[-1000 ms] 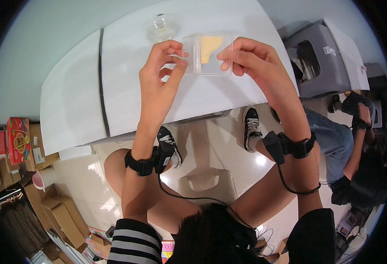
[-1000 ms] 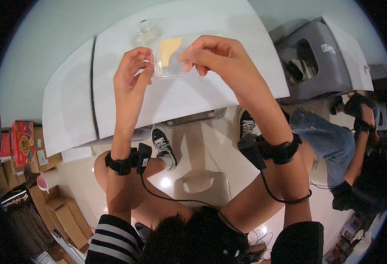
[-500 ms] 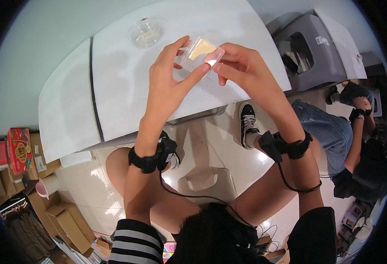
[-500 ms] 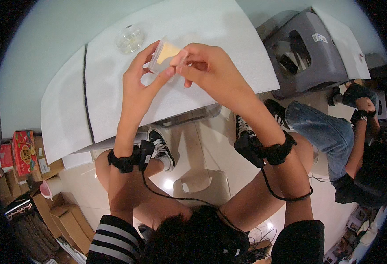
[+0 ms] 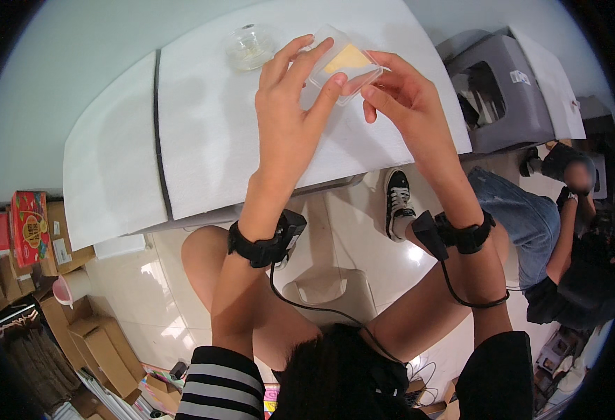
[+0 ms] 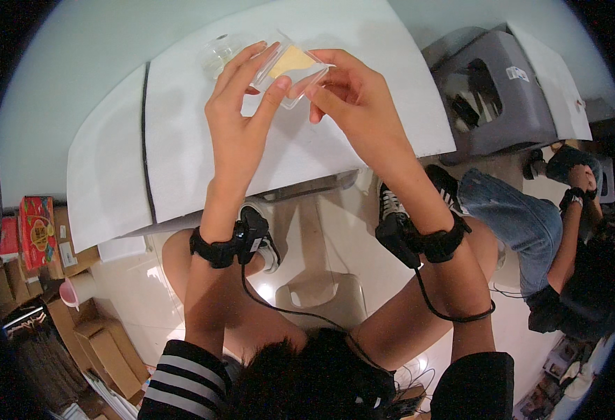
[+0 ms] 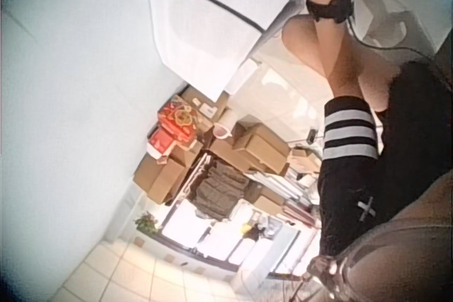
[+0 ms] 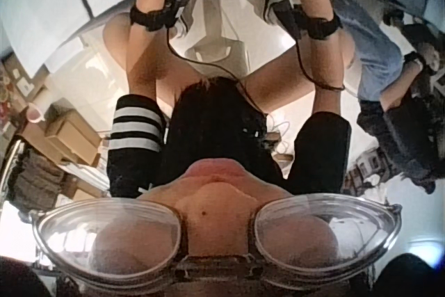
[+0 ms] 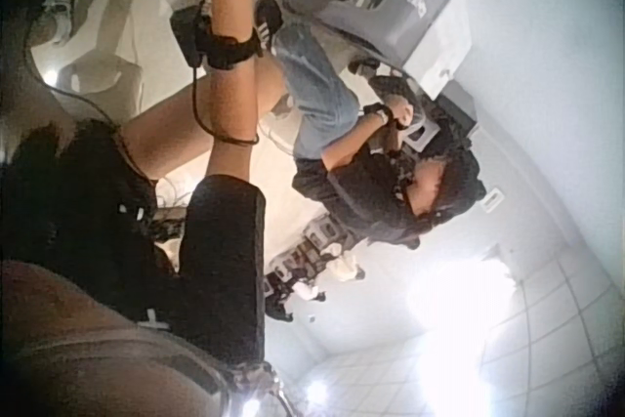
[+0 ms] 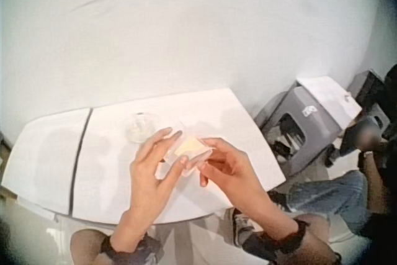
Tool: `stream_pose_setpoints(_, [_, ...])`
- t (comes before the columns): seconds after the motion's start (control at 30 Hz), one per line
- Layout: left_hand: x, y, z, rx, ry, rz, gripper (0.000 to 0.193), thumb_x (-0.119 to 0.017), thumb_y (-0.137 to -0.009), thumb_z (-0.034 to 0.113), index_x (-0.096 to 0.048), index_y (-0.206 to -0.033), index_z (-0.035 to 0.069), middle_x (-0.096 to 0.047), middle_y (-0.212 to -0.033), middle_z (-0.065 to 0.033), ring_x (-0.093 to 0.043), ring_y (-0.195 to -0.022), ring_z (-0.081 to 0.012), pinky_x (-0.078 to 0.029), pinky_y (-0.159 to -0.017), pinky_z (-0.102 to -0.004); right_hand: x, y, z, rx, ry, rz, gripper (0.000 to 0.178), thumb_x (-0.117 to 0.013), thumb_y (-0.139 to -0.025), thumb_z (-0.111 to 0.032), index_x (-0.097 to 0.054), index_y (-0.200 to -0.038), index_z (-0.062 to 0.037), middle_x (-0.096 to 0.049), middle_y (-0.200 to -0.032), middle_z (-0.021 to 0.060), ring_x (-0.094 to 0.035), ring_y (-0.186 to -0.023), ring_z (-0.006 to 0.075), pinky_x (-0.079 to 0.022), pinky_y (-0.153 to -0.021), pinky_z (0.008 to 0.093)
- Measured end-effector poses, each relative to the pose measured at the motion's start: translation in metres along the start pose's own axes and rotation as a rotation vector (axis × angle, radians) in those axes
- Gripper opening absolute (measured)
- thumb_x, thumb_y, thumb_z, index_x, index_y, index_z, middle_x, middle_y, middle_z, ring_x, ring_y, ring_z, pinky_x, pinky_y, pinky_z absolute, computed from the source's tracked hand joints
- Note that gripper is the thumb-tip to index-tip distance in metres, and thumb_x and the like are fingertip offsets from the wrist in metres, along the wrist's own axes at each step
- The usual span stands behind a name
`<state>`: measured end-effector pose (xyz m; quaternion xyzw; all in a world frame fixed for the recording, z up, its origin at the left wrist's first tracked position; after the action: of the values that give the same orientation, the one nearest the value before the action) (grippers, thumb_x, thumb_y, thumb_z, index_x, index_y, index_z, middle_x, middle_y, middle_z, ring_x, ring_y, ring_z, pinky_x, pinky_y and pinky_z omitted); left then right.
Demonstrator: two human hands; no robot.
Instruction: The person assembles small transparent plastic components by hand and retrieves a red and yellow fishing lure from a small plastic box while sitting.
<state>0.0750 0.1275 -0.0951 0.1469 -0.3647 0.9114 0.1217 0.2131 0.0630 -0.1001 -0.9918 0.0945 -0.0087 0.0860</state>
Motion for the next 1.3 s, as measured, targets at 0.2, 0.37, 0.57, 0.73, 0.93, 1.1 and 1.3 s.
stream_pose_setpoints(0.2, [0.020,0.003,-0.007,0.159,0.080,0.038,0.023,-0.076,-0.079,0.019,-0.069,-0.096,0.005,-0.065,-0.120,-0.0110,-0.061,-0.101,-0.0209,-0.048,-0.073,-0.0309,-0.011,0.000,0.006,-0.056,-0.035,-0.019,0.031,-0.056,-0.092,-0.005,-0.052,-0.122,0.0034,-0.069,-0.093,0.0109,-0.060,-0.069,0.0129,-0.048,-0.069,0.0240])
stream_pose_setpoints(0.37, [0.029,0.010,-0.030,0.322,0.165,0.076,0.017,-0.076,-0.081,0.015,-0.065,-0.087,0.003,-0.067,-0.119,-0.0120,-0.062,-0.100,-0.0145,-0.047,-0.074,-0.0261,0.002,-0.002,0.021,-0.098,0.229,0.069,0.020,-0.057,-0.088,-0.002,-0.057,-0.107,0.0035,-0.069,-0.087,0.0128,-0.064,-0.071,0.0173,-0.050,-0.069,0.0266])
stream_pose_setpoints(0.57, [0.036,0.015,-0.047,0.491,0.424,0.141,0.020,-0.078,-0.080,0.019,-0.068,-0.082,0.003,-0.069,-0.111,-0.0144,-0.063,-0.085,-0.0124,-0.043,-0.067,-0.0238,-0.010,0.006,0.030,-0.016,0.901,0.021,0.006,-0.061,-0.081,-0.001,-0.058,-0.083,0.0038,-0.062,-0.077,0.0182,-0.062,-0.073,0.0314,-0.049,-0.069,0.0362])
stream_pose_setpoints(0.73, [0.036,0.016,-0.050,0.508,0.474,0.154,0.017,-0.077,-0.081,0.018,-0.070,-0.083,0.002,-0.069,-0.110,-0.0150,-0.061,-0.082,-0.0096,-0.041,-0.065,-0.0210,-0.015,0.011,0.028,-0.013,0.990,0.038,0.007,-0.062,-0.078,-0.002,-0.057,-0.077,0.0033,-0.059,-0.076,0.0206,-0.059,-0.075,0.0380,-0.048,-0.067,0.0436])
stream_pose_setpoints(0.93, [0.038,0.016,-0.051,0.507,0.441,0.176,0.018,-0.077,-0.081,0.018,-0.070,-0.083,0.002,-0.069,-0.110,-0.0150,-0.061,-0.083,-0.0094,-0.041,-0.066,-0.0211,-0.019,0.012,0.028,0.059,1.078,0.028,0.008,-0.066,-0.078,-0.002,-0.059,-0.078,0.0030,-0.061,-0.080,0.0175,-0.062,-0.074,0.0330,-0.050,-0.069,0.0389])
stream_pose_setpoints(1.1, [0.034,0.014,-0.043,0.506,0.466,0.185,0.020,-0.075,-0.083,0.019,-0.069,-0.084,0.000,-0.068,-0.109,-0.0169,-0.061,-0.089,-0.0125,-0.045,-0.079,-0.0249,-0.018,0.012,0.031,0.079,1.176,0.028,0.003,-0.062,-0.078,0.001,-0.059,-0.078,0.0022,-0.058,-0.080,0.0165,-0.059,-0.078,0.0334,-0.049,-0.072,0.0399])
stream_pose_setpoints(1.3, [0.019,0.020,-0.050,0.575,0.502,0.175,0.022,-0.072,-0.086,0.021,-0.065,-0.085,0.000,-0.068,-0.110,-0.0166,-0.060,-0.095,-0.0146,-0.045,-0.089,-0.0290,-0.032,0.014,0.042,0.170,1.434,-0.108,0.007,-0.063,-0.072,0.003,-0.059,-0.078,0.0053,-0.059,-0.086,0.0195,-0.058,-0.084,0.0320,-0.051,-0.078,0.0375])
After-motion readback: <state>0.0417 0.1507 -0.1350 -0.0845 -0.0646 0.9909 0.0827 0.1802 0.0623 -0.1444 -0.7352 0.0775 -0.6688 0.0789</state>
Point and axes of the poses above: each hand's wrist, its own y-axis away from the middle knuckle, its own x-axis out of the back of the hand, z = x × y, the point moved 7 cm from there along -y, towards the middle knuckle
